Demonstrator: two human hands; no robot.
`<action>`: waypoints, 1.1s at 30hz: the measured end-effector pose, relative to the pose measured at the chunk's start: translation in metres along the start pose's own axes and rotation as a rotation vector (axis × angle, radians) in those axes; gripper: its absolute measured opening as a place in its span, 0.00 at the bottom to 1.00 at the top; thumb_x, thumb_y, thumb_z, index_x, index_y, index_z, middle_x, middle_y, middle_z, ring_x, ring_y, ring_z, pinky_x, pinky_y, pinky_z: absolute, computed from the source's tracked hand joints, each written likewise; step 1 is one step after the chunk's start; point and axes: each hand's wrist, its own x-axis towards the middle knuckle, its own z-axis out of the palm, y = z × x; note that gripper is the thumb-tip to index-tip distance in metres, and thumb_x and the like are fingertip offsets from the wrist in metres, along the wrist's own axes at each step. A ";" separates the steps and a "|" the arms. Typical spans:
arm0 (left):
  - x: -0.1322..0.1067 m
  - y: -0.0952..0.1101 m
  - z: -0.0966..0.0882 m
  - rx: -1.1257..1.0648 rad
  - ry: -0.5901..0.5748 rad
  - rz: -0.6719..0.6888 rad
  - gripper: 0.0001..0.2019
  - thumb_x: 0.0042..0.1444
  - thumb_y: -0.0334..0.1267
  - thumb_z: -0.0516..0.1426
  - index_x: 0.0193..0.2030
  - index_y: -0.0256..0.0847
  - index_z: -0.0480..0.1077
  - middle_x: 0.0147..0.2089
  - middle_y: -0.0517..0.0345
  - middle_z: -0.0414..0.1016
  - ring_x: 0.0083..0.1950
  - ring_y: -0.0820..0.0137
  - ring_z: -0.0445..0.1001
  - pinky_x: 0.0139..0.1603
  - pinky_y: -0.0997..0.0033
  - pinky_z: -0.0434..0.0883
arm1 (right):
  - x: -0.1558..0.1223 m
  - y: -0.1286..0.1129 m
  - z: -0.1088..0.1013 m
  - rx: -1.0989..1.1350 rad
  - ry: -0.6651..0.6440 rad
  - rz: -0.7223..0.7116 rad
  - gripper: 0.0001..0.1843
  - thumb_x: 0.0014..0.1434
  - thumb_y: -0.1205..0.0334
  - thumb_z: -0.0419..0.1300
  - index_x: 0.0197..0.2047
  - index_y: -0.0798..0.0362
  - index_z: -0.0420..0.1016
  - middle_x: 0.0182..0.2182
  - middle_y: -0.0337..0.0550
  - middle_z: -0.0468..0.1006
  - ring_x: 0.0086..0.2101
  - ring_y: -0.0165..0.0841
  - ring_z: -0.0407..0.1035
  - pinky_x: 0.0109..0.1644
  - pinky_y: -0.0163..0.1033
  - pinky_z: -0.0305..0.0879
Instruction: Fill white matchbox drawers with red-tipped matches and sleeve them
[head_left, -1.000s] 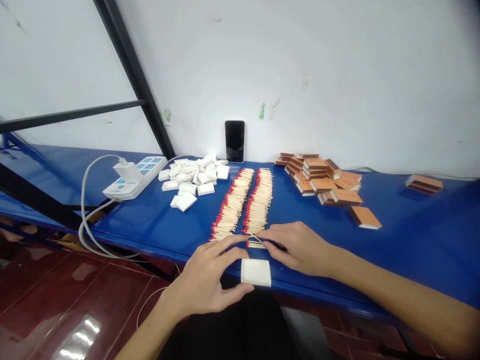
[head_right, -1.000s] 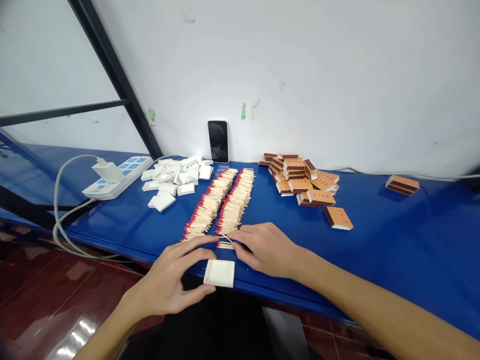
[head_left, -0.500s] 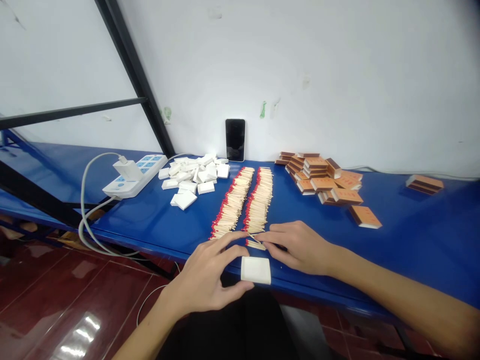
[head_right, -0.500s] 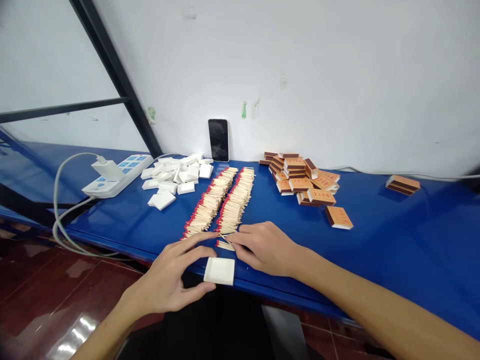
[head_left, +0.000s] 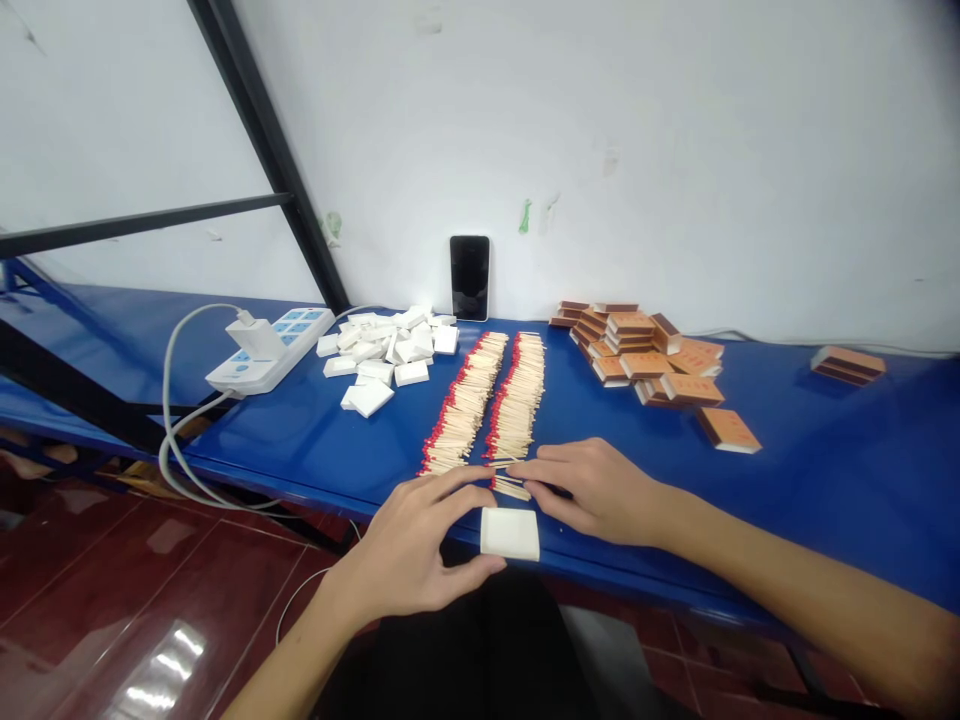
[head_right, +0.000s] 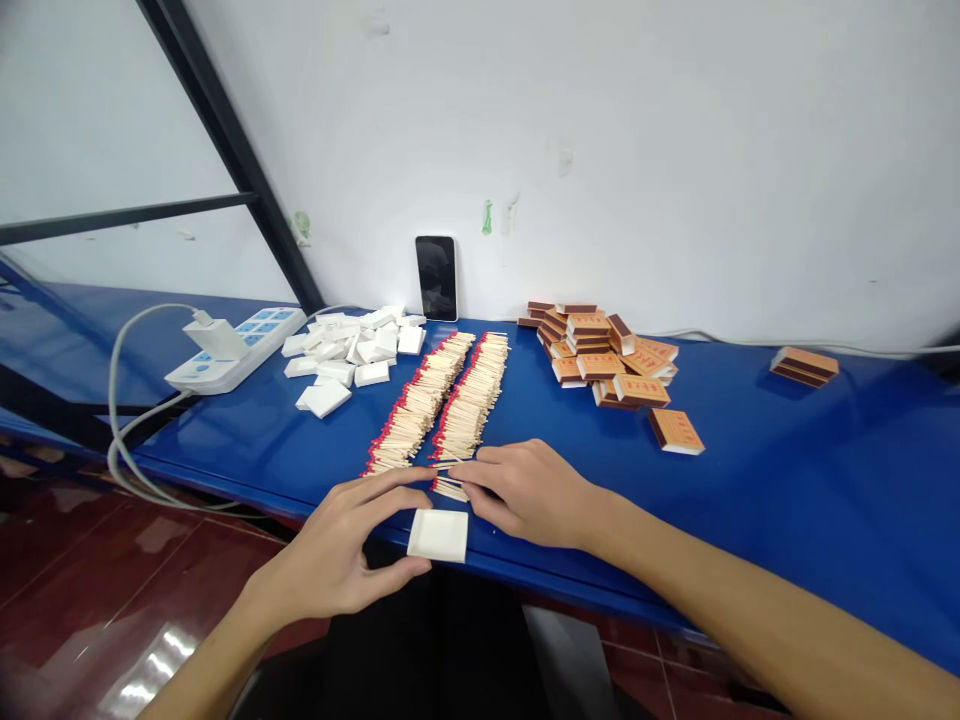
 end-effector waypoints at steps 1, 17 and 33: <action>0.000 0.000 0.000 -0.004 0.001 -0.001 0.19 0.55 0.45 0.64 0.54 0.48 0.71 0.65 0.52 0.72 0.62 0.55 0.74 0.60 0.55 0.72 | 0.000 -0.001 0.000 0.003 0.001 0.011 0.18 0.71 0.61 0.50 0.56 0.52 0.76 0.34 0.42 0.79 0.33 0.33 0.73 0.36 0.36 0.60; -0.001 0.003 -0.001 0.006 0.003 -0.013 0.20 0.54 0.48 0.65 0.52 0.48 0.72 0.64 0.54 0.73 0.62 0.54 0.74 0.60 0.54 0.72 | 0.002 -0.004 -0.002 -0.020 -0.035 0.049 0.18 0.72 0.59 0.48 0.57 0.52 0.75 0.35 0.45 0.80 0.35 0.36 0.74 0.38 0.38 0.64; 0.000 0.001 -0.002 -0.021 0.001 0.018 0.20 0.55 0.48 0.65 0.53 0.49 0.71 0.63 0.57 0.74 0.61 0.57 0.75 0.61 0.58 0.71 | 0.002 -0.003 -0.002 0.011 -0.026 0.036 0.18 0.72 0.59 0.48 0.55 0.52 0.76 0.36 0.45 0.80 0.35 0.35 0.74 0.39 0.37 0.64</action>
